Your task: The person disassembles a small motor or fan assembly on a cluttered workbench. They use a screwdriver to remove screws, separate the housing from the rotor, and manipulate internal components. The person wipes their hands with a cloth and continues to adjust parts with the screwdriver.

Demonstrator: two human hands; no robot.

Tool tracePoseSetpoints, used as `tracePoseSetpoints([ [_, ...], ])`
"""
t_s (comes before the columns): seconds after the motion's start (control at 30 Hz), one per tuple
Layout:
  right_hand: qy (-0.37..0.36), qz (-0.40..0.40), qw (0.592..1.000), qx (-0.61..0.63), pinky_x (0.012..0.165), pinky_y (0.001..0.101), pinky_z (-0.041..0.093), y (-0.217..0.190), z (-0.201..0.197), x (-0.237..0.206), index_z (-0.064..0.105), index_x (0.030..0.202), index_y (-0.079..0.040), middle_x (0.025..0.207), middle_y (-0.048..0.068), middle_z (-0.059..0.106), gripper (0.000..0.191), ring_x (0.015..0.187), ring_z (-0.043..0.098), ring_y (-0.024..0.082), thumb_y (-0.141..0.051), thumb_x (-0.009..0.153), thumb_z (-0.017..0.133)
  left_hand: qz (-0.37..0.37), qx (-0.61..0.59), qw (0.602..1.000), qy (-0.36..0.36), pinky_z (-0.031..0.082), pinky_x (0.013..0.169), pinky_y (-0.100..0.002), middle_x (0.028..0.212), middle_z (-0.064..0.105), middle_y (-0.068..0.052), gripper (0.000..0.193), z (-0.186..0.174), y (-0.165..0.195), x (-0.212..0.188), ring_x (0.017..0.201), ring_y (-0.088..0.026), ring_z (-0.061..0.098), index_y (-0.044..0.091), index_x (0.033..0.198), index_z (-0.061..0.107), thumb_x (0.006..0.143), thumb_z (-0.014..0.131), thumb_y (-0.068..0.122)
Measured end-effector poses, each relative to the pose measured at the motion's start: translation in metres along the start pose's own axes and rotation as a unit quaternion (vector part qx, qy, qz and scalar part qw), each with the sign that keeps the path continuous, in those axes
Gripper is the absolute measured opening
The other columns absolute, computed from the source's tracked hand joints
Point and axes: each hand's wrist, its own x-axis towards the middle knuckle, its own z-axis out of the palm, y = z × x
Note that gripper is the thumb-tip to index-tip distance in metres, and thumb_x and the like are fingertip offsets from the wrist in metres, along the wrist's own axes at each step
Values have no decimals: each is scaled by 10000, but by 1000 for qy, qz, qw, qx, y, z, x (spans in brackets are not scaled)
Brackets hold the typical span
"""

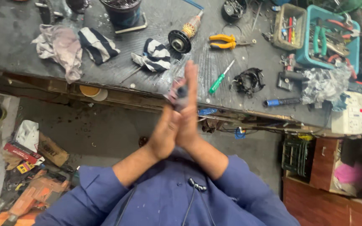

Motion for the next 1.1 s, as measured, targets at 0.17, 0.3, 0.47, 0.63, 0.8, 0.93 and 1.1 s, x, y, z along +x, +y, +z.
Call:
tracePoseSetpoints([
  [0.17,71,323,854,402,1083,410,402,5,-24,40,174,1624,-95,1662,166,284,1088,1473,359,313,-848,844,277,158,413,890,-110,367,1274,-409,1616,456,-108,503,-27,0,7,1516,-323,483,107,1543,434,1114,585,323],
  [0.3,-145,369,621,676,1119,445,407,5,-19,29,254,1611,47,1496,227,451,1108,1315,488,347,-882,1008,215,394,574,691,-191,445,1145,-474,1457,541,-94,431,-102,12,38,1372,-360,517,224,1362,565,963,722,268],
  [0.47,-250,384,692,558,1290,606,257,-12,-48,14,257,1656,-58,1699,209,313,1113,1566,325,397,-868,892,275,245,758,604,-7,370,1154,-558,1441,553,-182,445,-200,69,61,1400,-445,456,57,1392,542,1017,733,204],
  [0.63,-175,410,697,562,1231,707,191,-10,-98,27,216,1661,-135,1707,216,220,1061,1557,238,452,-856,889,313,102,870,452,166,183,1055,-710,1451,544,-295,579,-220,101,79,1355,-568,356,21,1458,589,957,773,247],
  [0.8,-119,418,654,619,1243,695,181,9,-127,46,224,1667,-127,1735,215,162,1069,1581,195,439,-849,889,354,77,763,637,72,279,1180,-646,1490,571,-165,432,-157,13,119,1440,-396,451,120,1255,725,930,836,381],
  [0.93,-125,418,649,623,1250,685,179,24,-159,58,237,1657,-128,1733,219,169,1049,1585,195,434,-836,896,374,113,806,576,82,300,1114,-637,1286,660,-108,354,-113,-37,154,1274,-341,559,118,1056,738,818,836,361],
  [1.1,-192,368,795,443,1272,573,256,61,-210,66,275,1623,-97,1699,225,250,898,1561,290,413,-725,993,394,126,727,658,150,409,1034,-543,1054,649,-102,216,-30,-44,156,1051,-346,592,69,923,663,958,813,221],
])
